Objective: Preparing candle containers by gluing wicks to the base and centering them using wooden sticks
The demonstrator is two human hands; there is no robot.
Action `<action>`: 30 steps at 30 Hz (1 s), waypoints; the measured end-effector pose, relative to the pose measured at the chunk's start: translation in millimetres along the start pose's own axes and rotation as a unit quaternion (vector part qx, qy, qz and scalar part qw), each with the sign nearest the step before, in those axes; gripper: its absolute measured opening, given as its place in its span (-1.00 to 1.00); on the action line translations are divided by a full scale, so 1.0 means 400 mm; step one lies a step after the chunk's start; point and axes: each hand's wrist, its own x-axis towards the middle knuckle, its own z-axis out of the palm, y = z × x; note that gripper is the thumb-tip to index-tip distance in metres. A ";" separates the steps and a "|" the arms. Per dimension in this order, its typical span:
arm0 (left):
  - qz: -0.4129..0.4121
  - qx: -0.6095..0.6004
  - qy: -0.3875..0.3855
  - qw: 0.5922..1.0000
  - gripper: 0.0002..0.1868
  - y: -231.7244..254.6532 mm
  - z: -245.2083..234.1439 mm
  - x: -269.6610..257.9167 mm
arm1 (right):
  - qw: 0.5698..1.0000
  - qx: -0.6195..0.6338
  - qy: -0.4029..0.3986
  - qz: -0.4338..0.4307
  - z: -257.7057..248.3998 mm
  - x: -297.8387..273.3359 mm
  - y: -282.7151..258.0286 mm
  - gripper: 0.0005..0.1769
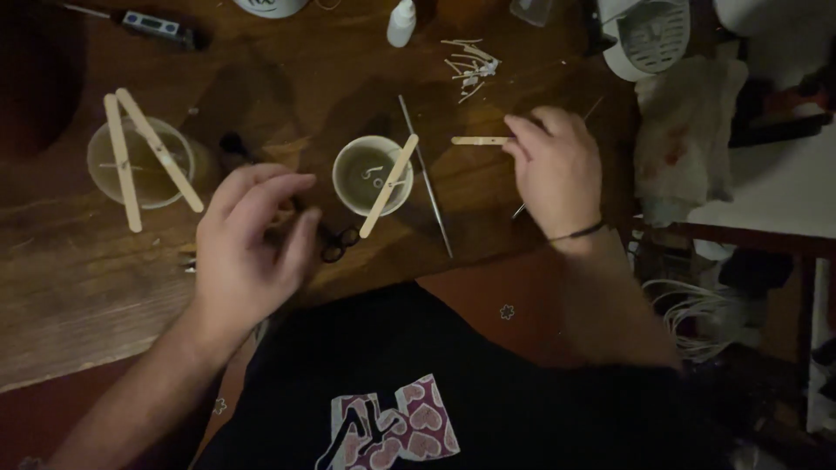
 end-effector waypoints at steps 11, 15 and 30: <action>-0.019 -0.102 0.028 0.994 -0.73 -0.046 0.089 0.058 | 0.971 0.195 0.004 0.139 -0.079 0.032 0.019 -0.94; -0.037 -0.110 0.022 0.993 -0.66 -0.067 0.121 0.070 | 0.906 0.402 -0.064 0.112 -0.188 0.095 -0.101 -0.85; -0.035 -0.166 0.048 0.984 -0.83 -0.080 0.156 0.070 | 0.908 0.345 -0.178 -0.158 -0.206 0.251 -0.192 -0.92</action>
